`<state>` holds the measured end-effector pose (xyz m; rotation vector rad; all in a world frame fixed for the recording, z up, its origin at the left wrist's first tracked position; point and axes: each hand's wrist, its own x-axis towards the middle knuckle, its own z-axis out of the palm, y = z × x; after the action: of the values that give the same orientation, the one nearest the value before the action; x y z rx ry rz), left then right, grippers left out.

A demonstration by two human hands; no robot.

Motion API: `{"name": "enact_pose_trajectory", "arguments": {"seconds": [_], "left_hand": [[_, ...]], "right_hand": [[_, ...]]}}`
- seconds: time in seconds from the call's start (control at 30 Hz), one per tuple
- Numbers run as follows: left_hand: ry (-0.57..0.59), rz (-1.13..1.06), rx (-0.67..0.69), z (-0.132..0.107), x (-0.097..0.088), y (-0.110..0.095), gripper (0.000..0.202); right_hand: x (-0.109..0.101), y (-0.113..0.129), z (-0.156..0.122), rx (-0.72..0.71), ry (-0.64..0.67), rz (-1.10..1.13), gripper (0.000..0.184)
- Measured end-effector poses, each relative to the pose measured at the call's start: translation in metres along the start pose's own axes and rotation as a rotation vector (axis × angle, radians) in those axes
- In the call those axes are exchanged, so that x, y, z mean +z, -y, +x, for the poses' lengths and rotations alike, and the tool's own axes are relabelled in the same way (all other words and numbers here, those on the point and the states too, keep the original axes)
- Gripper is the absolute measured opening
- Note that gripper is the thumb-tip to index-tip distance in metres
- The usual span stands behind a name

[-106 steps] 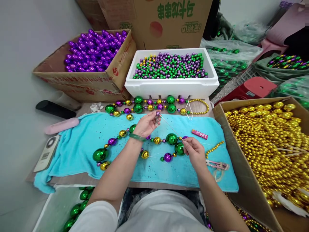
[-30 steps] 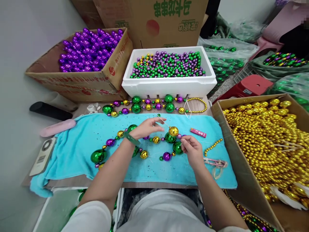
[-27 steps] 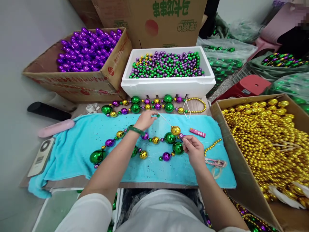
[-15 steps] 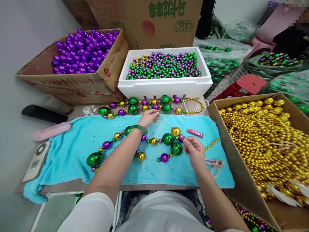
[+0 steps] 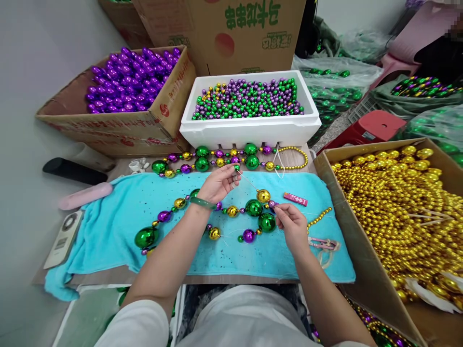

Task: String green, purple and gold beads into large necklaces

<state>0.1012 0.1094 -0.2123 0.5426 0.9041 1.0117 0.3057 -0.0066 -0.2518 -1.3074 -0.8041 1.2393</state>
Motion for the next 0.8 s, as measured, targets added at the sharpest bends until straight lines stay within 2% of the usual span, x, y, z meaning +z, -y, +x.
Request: {"name": "enact_pose_trajectory", "arguments": {"seconds": [0.2, 0.33, 0.43, 0.53, 0.63, 0.73, 0.8], "left_hand": [[-0.013, 0.011, 0.06, -0.007, 0.001, -0.001, 0.023], [0.037, 0.071, 0.044, -0.015, 0.009, 0.008, 0.028], [0.081, 0.17, 0.034, -0.024, 0.019, 0.018, 0.024], [0.09, 0.303, 0.114, -0.037, 0.031, 0.02, 0.026], [0.14, 0.49, 0.22, -0.055, 0.043, 0.008, 0.031], [0.215, 0.706, 0.326, -0.074, 0.056, -0.006, 0.033], [0.274, 0.815, 0.409, -0.085, 0.065, -0.012, 0.031]], "right_hand": [[0.0, 0.0, -0.001, -0.021, -0.012, -0.034, 0.031], [0.004, -0.001, -0.002, -0.01, 0.01, -0.016, 0.031], [0.008, -0.001, -0.004, 0.022, 0.063, 0.022, 0.031], [0.005, -0.001, -0.006, 0.03, 0.169, 0.008, 0.031], [-0.003, 0.004, -0.007, -0.059, 0.24, -0.139, 0.029], [-0.009, 0.016, -0.01, -0.218, 0.164, -0.301, 0.027], [-0.008, 0.027, -0.012, -0.269, 0.16, -0.291, 0.028]]}}
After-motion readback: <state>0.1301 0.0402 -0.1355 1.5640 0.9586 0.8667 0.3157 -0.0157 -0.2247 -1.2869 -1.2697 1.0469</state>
